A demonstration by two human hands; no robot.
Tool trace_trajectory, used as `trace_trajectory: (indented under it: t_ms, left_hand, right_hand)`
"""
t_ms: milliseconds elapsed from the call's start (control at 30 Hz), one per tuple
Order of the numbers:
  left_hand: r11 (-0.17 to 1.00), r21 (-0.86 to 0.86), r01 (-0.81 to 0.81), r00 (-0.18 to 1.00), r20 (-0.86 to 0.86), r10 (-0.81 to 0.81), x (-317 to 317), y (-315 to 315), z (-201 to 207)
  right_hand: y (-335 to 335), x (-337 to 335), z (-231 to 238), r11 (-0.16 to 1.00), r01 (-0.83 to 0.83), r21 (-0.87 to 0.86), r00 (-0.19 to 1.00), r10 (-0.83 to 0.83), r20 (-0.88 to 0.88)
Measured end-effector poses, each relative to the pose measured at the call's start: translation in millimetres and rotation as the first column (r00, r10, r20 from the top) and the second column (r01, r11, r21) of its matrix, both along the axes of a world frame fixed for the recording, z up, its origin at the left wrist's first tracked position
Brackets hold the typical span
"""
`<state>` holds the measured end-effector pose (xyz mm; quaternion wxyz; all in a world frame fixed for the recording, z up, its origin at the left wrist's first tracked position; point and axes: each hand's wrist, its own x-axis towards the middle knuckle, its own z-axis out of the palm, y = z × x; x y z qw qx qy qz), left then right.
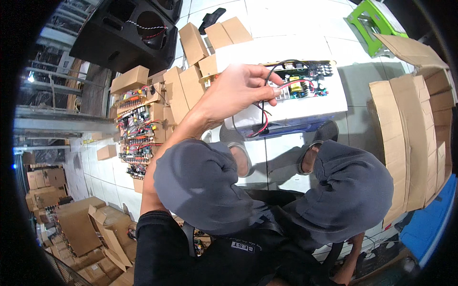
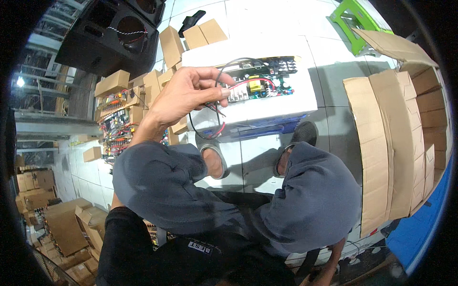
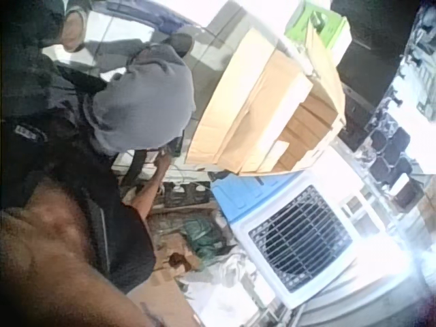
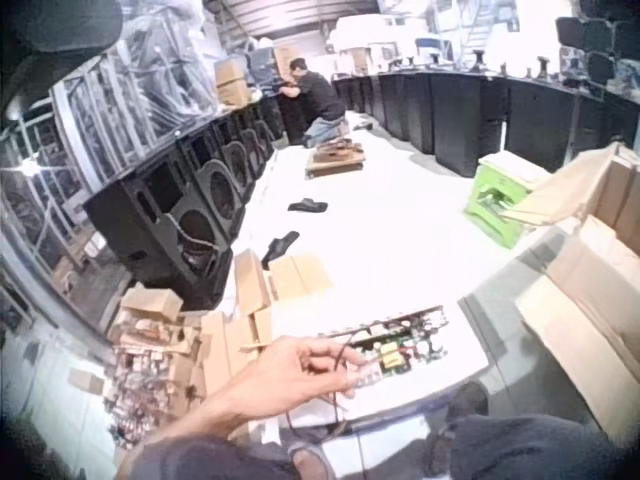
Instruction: The person sits on the floor and uses a hot glue gun to apply adhesive to wires and components on a circuit board. They then manually press and adjust the wires to secure them in place.
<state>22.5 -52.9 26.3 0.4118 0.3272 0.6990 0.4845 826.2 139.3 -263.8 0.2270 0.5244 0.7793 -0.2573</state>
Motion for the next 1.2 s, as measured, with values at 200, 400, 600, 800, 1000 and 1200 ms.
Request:
trace_trajectory:
  t_ms: [200, 400, 600, 800, 1000, 1200]
  left_hand:
    - [0.999, -0.037, 0.019, 0.997, -0.074, -0.021, 0, -6, -2]
    - [0.996, -0.035, 0.088, 0.994, -0.063, -0.09, -7, -10, -4]
    - [0.996, -0.071, 0.057, 0.994, -0.093, -0.063, -8, -18, 0]
    - [0.998, 0.015, -0.059, 0.995, -0.085, 0.06, -10, -22, 11]
    - [0.987, 0.047, -0.155, 0.97, -0.181, 0.161, -16, -49, 39]
    - [0.994, -0.064, -0.088, 0.922, -0.383, 0.057, -18, -60, 71]
  right_hand:
    - [-6, -238, 209, 0.892, 0.424, -0.156, 0.857, -0.339, 0.389]
    - [0, -291, 332, 0.945, -0.019, 0.325, 0.999, 0.002, 0.054]
    - [-23, -273, 339, 0.937, -0.116, 0.329, 0.987, 0.146, -0.07]
    - [-31, -322, 352, 0.954, 0.083, 0.287, 0.975, -0.019, -0.219]
    - [-32, -373, 369, 0.945, -0.026, 0.326, 0.983, 0.082, -0.162]
    - [-32, -411, 379, 0.865, -0.149, 0.479, 0.864, 0.349, -0.363]
